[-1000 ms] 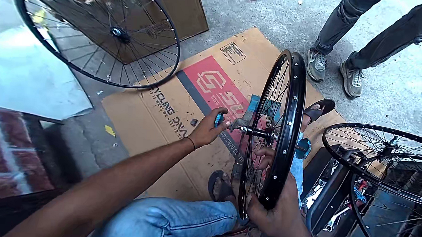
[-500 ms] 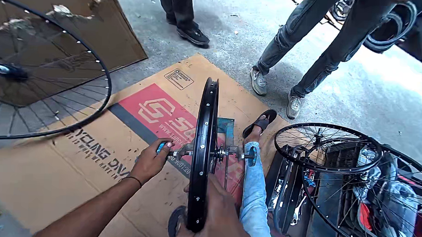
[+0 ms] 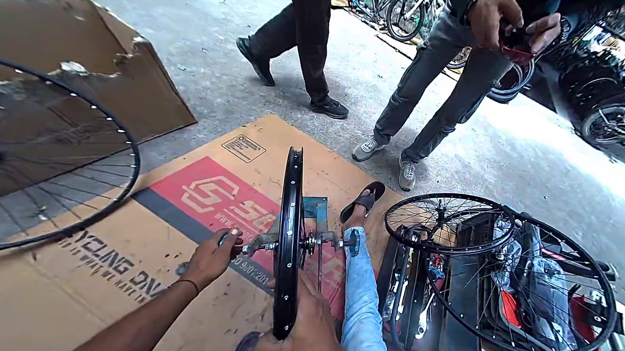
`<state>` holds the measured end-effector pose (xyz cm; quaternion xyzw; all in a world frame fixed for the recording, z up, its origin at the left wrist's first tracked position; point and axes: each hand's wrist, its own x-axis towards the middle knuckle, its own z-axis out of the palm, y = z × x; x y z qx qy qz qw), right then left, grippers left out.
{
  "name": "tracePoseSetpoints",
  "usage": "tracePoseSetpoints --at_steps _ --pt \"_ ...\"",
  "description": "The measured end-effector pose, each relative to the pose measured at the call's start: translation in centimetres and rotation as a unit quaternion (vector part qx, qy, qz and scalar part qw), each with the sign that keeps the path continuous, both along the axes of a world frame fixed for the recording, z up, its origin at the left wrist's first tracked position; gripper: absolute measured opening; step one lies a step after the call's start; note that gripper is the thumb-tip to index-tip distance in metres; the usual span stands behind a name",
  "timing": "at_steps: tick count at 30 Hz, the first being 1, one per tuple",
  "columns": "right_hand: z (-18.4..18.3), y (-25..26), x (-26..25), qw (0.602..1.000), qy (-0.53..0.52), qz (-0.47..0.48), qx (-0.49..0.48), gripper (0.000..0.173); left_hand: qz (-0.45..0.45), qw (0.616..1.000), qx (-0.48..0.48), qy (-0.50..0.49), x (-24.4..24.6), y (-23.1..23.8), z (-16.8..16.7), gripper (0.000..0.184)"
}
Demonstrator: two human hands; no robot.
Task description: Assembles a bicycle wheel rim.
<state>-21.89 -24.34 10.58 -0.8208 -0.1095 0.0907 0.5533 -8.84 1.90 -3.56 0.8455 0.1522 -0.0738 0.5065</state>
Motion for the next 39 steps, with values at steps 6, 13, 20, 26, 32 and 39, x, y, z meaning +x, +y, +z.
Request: tracePoseSetpoints --at_steps 6,13,20,26,32,39 --pt "0.7 1.8 -0.9 0.994 -0.058 -0.080 -0.036 0.057 -0.015 0.937 -0.010 0.348 5.6 -1.6 4.8 0.079" --pt "0.0 0.7 0.9 0.994 -0.083 -0.068 -0.029 0.056 -0.030 0.989 -0.094 -0.106 -0.6 -0.4 -0.8 0.049" --pt "0.3 2.5 0.0 0.989 -0.108 -0.076 -0.063 0.057 -0.025 0.960 0.048 0.275 3.5 -0.6 4.0 0.089" --pt "-0.2 0.6 1.0 0.993 -0.093 -0.072 -0.029 0.055 -0.058 0.993 -0.096 0.034 1.8 0.0 1.7 0.049" --pt "0.2 1.3 0.6 0.993 -0.091 -0.063 -0.047 0.057 0.016 0.997 -0.062 -0.041 -1.7 -0.4 -1.3 0.042" --pt "0.1 1.7 0.3 0.988 -0.121 -0.079 -0.052 0.054 -0.056 0.956 0.087 0.274 4.2 0.3 4.7 0.098"
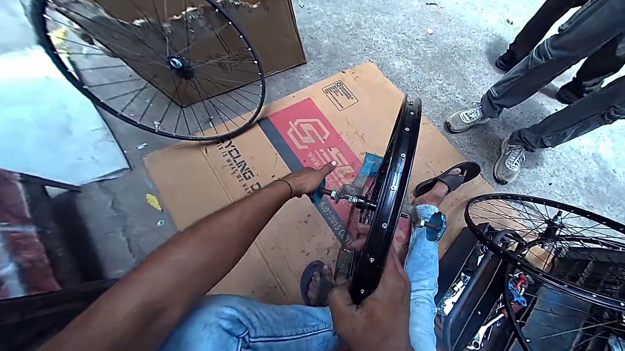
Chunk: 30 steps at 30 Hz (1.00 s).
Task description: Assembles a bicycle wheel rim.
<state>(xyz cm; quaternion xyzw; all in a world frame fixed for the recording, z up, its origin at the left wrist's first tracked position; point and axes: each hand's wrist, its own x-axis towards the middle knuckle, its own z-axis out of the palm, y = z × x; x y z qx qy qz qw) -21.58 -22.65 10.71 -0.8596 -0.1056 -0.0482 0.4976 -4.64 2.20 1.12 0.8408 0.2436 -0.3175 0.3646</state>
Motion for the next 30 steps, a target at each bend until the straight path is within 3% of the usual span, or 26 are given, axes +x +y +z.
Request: tracePoseSetpoints --at_steps 4,8,13,15,17,18,19,20,22,25,27,30 --pt "-0.2 -1.7 0.7 1.000 0.008 0.019 0.008 0.053 0.056 0.969 -0.082 -0.228 -2.0 -0.5 -2.8 0.056" --pt "0.0 -1.6 0.9 1.000 0.012 0.014 0.010 0.052 0.075 0.946 -0.090 -0.303 -3.5 -0.8 -3.8 0.050" --pt "0.2 -1.8 0.9 1.000 0.018 0.012 0.011 0.055 0.003 0.925 -0.073 -0.373 -5.9 -0.4 -5.8 0.052" --pt "0.3 -1.9 0.8 1.000 0.025 0.016 0.006 0.053 0.045 0.956 -0.036 -0.286 -4.8 -1.1 -4.4 0.052" --pt "0.4 -1.9 0.9 1.000 0.022 0.011 0.002 0.051 0.107 0.992 -0.042 -0.051 -1.8 -1.7 -1.4 0.074" --pt "0.4 -1.9 0.9 1.000 0.023 0.012 0.005 0.051 0.119 0.990 -0.052 0.054 -0.6 -1.5 -0.4 0.084" --pt "0.3 -2.0 0.9 1.000 0.022 0.015 0.010 0.052 0.109 0.987 -0.051 0.110 0.2 -1.1 0.2 0.093" --pt "0.1 -2.1 1.1 1.000 0.017 0.017 0.012 0.053 0.088 0.990 -0.040 0.105 0.7 -0.9 0.2 0.096" --pt "-0.2 -2.6 1.2 1.000 0.007 0.021 0.018 0.054 0.032 0.997 -0.073 -0.023 0.1 -0.7 -0.2 0.081" --pt "-0.8 -2.9 1.2 0.999 0.004 0.038 0.039 0.052 -0.005 0.957 -0.152 -0.248 -2.7 -1.0 -2.4 0.054" --pt "-1.4 -3.9 1.2 0.991 0.008 0.096 0.087 0.057 0.018 0.940 -0.149 -0.306 -4.4 -1.3 -3.8 0.047" --pt "-2.1 -5.5 1.5 0.978 0.004 0.175 0.114 0.089 0.070 0.937 -0.126 -0.317 -5.2 -1.8 -4.6 0.041"
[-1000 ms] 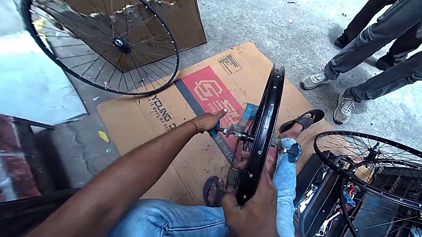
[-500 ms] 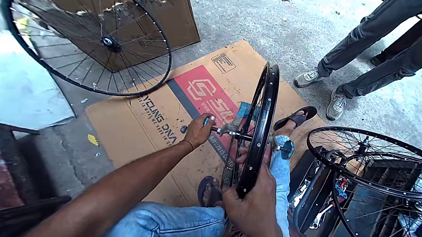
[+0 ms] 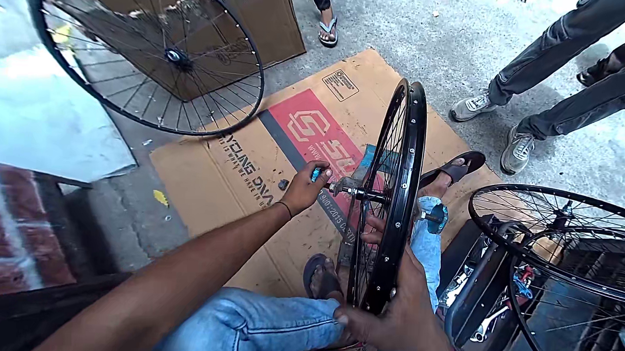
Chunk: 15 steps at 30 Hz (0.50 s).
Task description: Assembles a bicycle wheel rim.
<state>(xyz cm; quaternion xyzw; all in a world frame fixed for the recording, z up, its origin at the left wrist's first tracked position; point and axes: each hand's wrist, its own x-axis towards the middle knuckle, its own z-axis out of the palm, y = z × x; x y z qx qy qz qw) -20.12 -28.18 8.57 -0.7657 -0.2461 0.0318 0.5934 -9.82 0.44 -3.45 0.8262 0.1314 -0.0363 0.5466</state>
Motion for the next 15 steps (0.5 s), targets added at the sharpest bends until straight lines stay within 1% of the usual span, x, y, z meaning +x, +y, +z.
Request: tracePoseSetpoints --at_steps 1,2,4,5,7,9,12,15 --pt "-0.1 -0.1 0.0 1.000 -0.003 0.003 -0.014 0.093 0.013 1.000 0.009 -0.009 0.2 -0.2 -0.2 0.037" --pt "-0.1 0.3 -0.2 1.000 -0.005 -0.012 -0.022 0.084 0.018 1.000 0.018 -0.015 0.4 -0.3 -0.3 0.034" --pt "0.1 1.7 -0.8 0.995 -0.016 -0.068 -0.067 0.050 0.011 0.999 0.038 -0.016 0.6 0.1 -0.5 0.029" --pt "0.5 2.4 -0.9 0.990 -0.019 -0.090 -0.104 0.040 0.004 0.999 0.048 -0.017 0.6 0.5 -0.7 0.028" --pt "1.9 3.2 -0.3 0.978 -0.010 -0.134 -0.158 0.038 -0.003 0.997 0.068 -0.027 0.6 1.0 -1.1 0.028" --pt "3.6 2.9 1.3 0.968 0.017 -0.171 -0.182 0.040 -0.004 0.997 0.077 -0.028 0.7 0.7 -1.2 0.027" --pt "5.0 0.9 3.5 0.965 0.066 -0.195 -0.166 0.041 -0.021 0.995 0.092 0.018 1.2 -0.5 0.1 0.028" --pt "4.6 -0.4 3.1 0.966 0.066 -0.207 -0.143 0.040 -0.048 0.988 0.124 0.074 1.5 -1.1 1.5 0.027"
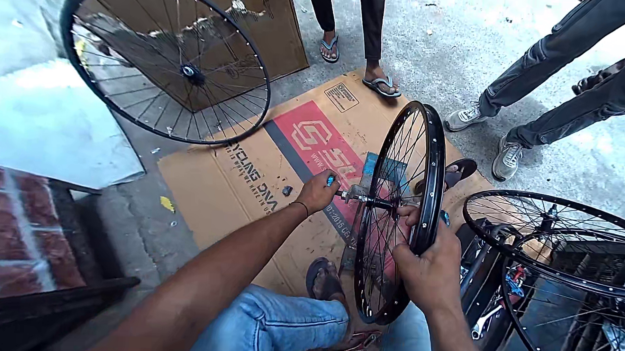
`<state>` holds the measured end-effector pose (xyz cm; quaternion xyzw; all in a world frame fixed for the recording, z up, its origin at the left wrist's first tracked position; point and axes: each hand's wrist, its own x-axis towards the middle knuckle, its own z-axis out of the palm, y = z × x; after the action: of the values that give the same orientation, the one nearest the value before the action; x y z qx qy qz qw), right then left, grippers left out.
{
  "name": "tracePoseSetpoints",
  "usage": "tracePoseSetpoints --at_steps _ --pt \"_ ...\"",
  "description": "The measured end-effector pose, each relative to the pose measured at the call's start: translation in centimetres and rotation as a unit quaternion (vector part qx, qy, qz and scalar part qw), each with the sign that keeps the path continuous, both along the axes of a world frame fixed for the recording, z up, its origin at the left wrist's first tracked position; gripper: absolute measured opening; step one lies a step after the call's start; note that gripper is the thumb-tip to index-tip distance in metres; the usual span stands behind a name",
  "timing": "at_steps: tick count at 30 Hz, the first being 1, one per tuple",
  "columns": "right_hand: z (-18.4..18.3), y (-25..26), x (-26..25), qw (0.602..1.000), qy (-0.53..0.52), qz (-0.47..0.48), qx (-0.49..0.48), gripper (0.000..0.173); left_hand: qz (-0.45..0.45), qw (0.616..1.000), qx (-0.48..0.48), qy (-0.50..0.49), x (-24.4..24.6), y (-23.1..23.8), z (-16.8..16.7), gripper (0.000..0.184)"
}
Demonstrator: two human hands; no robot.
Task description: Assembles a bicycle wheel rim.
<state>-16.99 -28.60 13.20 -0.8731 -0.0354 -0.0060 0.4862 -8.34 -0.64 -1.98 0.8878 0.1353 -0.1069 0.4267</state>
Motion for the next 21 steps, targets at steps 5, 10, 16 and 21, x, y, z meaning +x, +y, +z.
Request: tracePoseSetpoints --at_steps 5,10,16,21 --pt "-2.3 -0.1 -3.0 0.999 -0.053 -0.012 0.000 0.044 -0.026 0.999 0.012 0.028 -0.2 0.0 0.9 0.026" --pt "-0.4 0.8 -1.3 0.999 -0.020 -0.018 0.031 0.031 -0.022 0.999 0.001 0.041 0.3 0.1 0.8 0.027" --pt "1.7 1.9 1.5 0.985 0.119 0.106 0.061 0.036 0.002 0.999 -0.020 0.031 0.6 2.2 -0.6 0.028" --pt "1.2 0.0 0.7 0.997 0.018 0.052 -0.063 0.053 -0.028 0.997 0.068 0.016 0.3 1.1 0.3 0.032"
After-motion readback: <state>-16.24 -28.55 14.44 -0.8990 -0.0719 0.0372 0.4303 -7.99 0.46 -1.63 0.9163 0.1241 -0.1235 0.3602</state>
